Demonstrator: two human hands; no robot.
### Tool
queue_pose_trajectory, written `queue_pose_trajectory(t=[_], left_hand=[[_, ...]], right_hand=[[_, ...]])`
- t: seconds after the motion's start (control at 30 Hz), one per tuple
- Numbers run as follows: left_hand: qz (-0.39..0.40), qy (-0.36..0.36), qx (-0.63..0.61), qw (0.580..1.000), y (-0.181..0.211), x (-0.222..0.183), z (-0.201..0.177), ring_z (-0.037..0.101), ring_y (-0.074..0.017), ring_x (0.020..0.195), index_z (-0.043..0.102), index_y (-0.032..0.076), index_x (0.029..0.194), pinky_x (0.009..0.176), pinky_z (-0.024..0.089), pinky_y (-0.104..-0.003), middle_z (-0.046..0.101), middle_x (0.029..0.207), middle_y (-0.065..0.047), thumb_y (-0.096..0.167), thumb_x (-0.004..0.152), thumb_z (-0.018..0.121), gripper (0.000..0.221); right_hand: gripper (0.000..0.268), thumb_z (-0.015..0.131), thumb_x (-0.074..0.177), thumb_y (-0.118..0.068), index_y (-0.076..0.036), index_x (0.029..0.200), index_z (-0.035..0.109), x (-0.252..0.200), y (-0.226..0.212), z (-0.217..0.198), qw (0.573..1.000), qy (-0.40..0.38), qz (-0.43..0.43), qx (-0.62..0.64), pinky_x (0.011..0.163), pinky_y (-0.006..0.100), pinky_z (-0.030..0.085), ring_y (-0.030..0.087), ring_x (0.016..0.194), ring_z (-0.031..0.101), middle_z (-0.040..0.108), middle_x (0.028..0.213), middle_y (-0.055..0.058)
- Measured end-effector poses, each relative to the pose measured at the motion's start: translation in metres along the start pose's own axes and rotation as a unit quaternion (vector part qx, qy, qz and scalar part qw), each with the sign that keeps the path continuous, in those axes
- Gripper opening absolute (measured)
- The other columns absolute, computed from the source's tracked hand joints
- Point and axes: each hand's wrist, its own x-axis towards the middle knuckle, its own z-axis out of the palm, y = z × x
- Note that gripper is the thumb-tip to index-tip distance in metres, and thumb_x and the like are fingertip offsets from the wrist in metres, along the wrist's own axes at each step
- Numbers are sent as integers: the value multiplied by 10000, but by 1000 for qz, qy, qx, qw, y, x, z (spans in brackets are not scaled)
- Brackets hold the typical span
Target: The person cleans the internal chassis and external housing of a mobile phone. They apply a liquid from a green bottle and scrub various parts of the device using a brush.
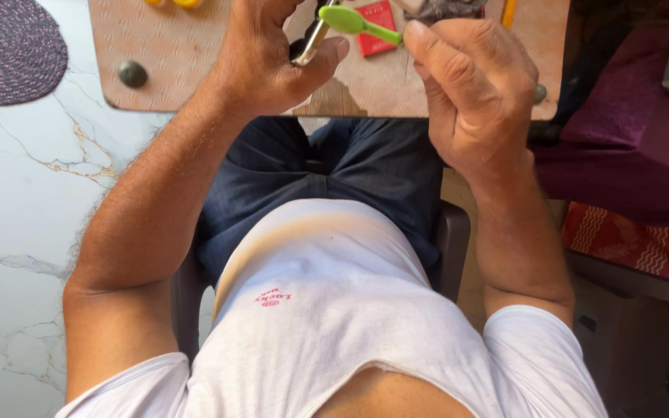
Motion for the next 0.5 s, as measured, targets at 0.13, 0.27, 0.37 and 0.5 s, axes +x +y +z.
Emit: queue_pose_trajectory(t=[0.13,0.27,0.37,0.5], left_hand=[[8,-5,19,1000,12,-8,0,721,-224,1053,634,13,1283,948,583,-345,711,1130,-113,29,958,781,357],[48,5,24,999,28,0,-6,708,-269,1087,552,13,1425,984,576,-357,686,1211,-164,5,872,754,589],[40,1,-6,999,36,7,-9,718,-290,1155,511,38,1486,1049,584,-354,669,1258,-176,-17,864,717,658],[12,-10,-16,1000,31,19,-14,719,-314,1176,512,45,1509,1077,577,-384,687,1261,-173,-31,815,702,724]], right_hand=[[301,724,1102,-2,-56,1390,658,-13,-7,-3,1000,13,0,-11,742,361,534,236,895,660,659,1040,85],[366,694,1077,60,-99,1405,671,-19,-16,-6,999,-9,16,-26,730,371,524,259,850,654,659,1024,109],[387,697,1047,74,-110,1386,670,-15,-22,-4,999,-6,46,-17,724,379,520,286,837,648,649,1003,121],[373,692,1029,96,-49,1371,658,-4,-18,-5,995,10,94,29,698,363,526,271,825,638,632,934,109]])
